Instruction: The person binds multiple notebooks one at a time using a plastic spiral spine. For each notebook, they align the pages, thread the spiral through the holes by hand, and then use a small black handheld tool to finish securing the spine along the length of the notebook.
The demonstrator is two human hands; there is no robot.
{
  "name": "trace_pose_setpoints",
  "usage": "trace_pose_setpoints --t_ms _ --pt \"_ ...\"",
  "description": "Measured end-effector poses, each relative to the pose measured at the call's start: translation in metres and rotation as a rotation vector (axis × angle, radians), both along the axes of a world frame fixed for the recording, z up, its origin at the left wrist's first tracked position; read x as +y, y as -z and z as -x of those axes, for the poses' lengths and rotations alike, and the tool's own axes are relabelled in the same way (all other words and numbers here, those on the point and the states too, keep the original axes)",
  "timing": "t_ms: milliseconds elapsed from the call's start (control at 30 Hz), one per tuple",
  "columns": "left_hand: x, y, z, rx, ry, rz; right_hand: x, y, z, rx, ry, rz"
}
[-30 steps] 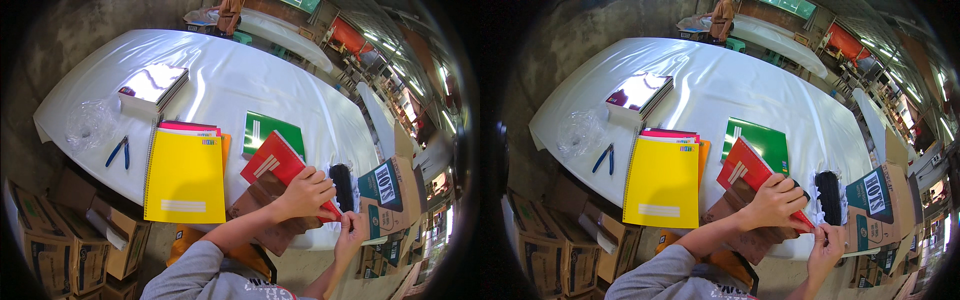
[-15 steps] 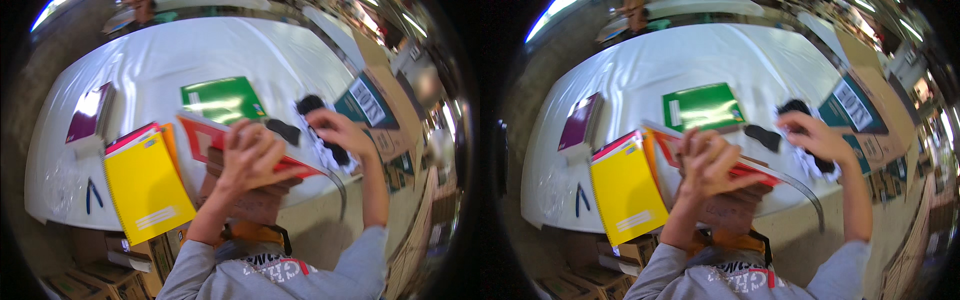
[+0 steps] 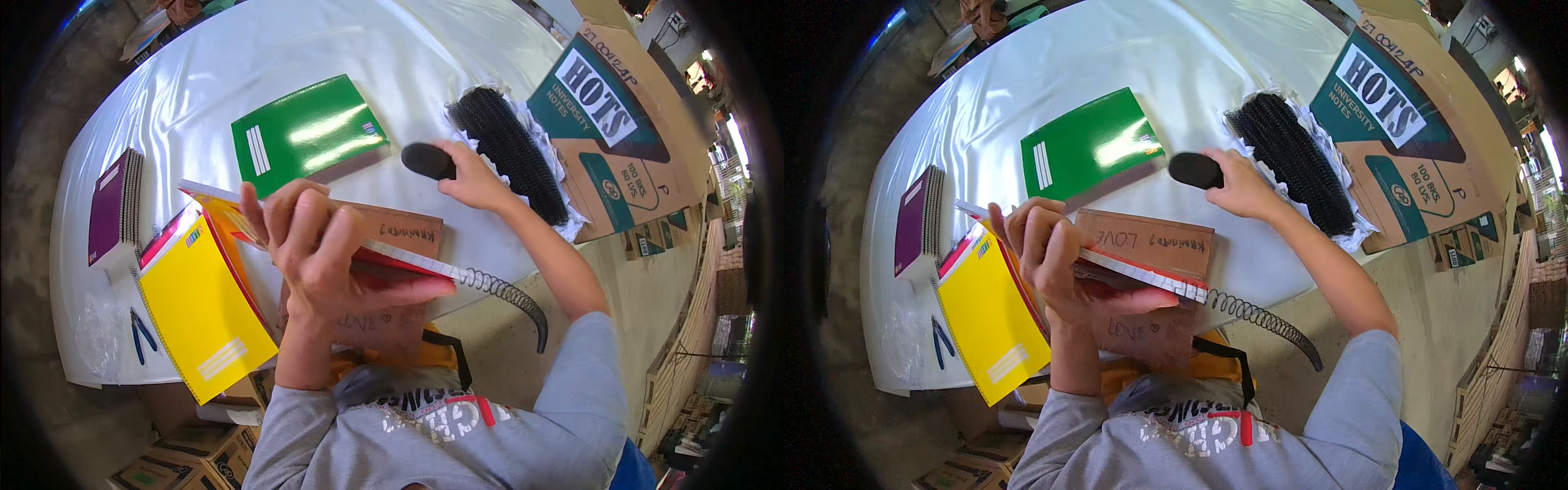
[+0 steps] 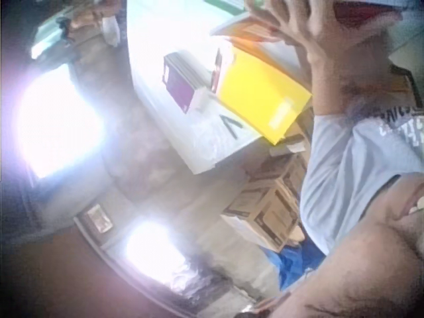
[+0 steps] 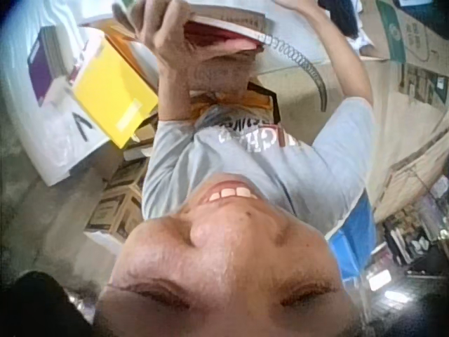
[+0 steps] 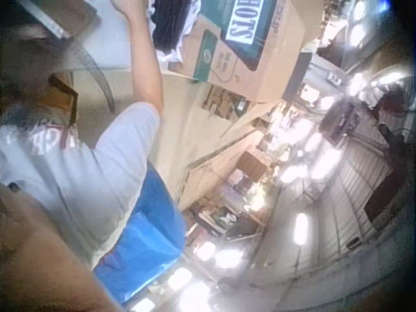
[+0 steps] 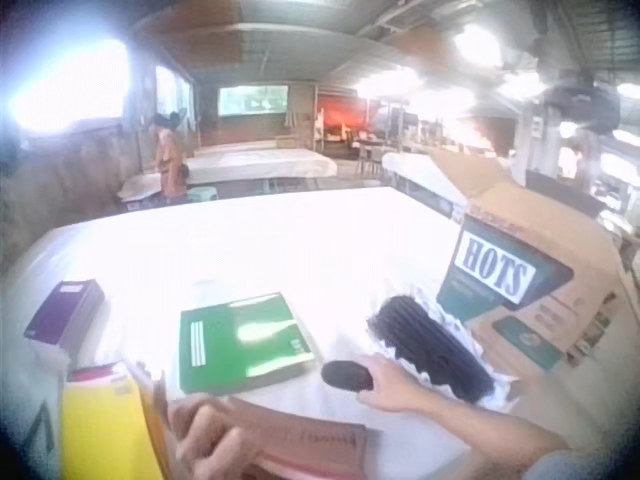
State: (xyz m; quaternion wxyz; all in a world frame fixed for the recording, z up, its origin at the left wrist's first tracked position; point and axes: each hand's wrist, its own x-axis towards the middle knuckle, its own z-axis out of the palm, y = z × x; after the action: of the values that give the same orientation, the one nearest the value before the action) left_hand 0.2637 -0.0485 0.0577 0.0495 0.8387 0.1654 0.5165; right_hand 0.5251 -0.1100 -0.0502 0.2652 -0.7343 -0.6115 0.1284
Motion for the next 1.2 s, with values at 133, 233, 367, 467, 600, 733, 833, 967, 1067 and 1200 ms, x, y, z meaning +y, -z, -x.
trace_pose_setpoints --t_ms 133,233,367,467,600,733,833,967,1067,1200 --pt "-0.010 -0.005 0.000 -0.067 -0.034 -0.031 -0.037 -0.106 0.056 1.223 -0.295 -0.420" --pt "-0.016 -0.002 -0.005 -0.019 0.052 0.053 -0.051 -0.107 0.068 1.287 -0.718 -0.458" --pt "-0.021 -0.006 -0.002 0.063 0.075 0.102 -0.056 -0.097 0.071 1.246 -0.951 -0.533" --pt "-0.017 -0.003 -0.007 -0.003 0.032 0.042 -0.058 -0.104 0.071 0.923 -0.665 -0.467" --pt "-0.016 -0.003 -0.002 -0.029 0.031 0.033 -0.056 -0.124 0.096 1.125 -0.705 -0.709" --pt "-0.017 -0.006 0.007 -0.053 0.062 0.039 -0.051 -0.114 0.077 0.241 -0.207 -0.459" --pt "-0.018 -0.006 0.012 -0.030 0.006 0.035 -0.051 -0.126 0.098 0.689 -0.469 -0.678" --pt "-0.018 -0.005 0.002 -0.053 0.088 0.089 -0.050 -0.118 0.080 0.173 -0.126 -0.385" --pt "-0.035 -0.010 -0.002 0.010 0.048 0.146 -0.060 -0.096 0.059 0.938 -0.314 -0.794" --pt "-0.022 0.000 0.020 0.038 -0.033 0.160 -0.034 -0.113 0.087 0.221 -0.200 -0.390"
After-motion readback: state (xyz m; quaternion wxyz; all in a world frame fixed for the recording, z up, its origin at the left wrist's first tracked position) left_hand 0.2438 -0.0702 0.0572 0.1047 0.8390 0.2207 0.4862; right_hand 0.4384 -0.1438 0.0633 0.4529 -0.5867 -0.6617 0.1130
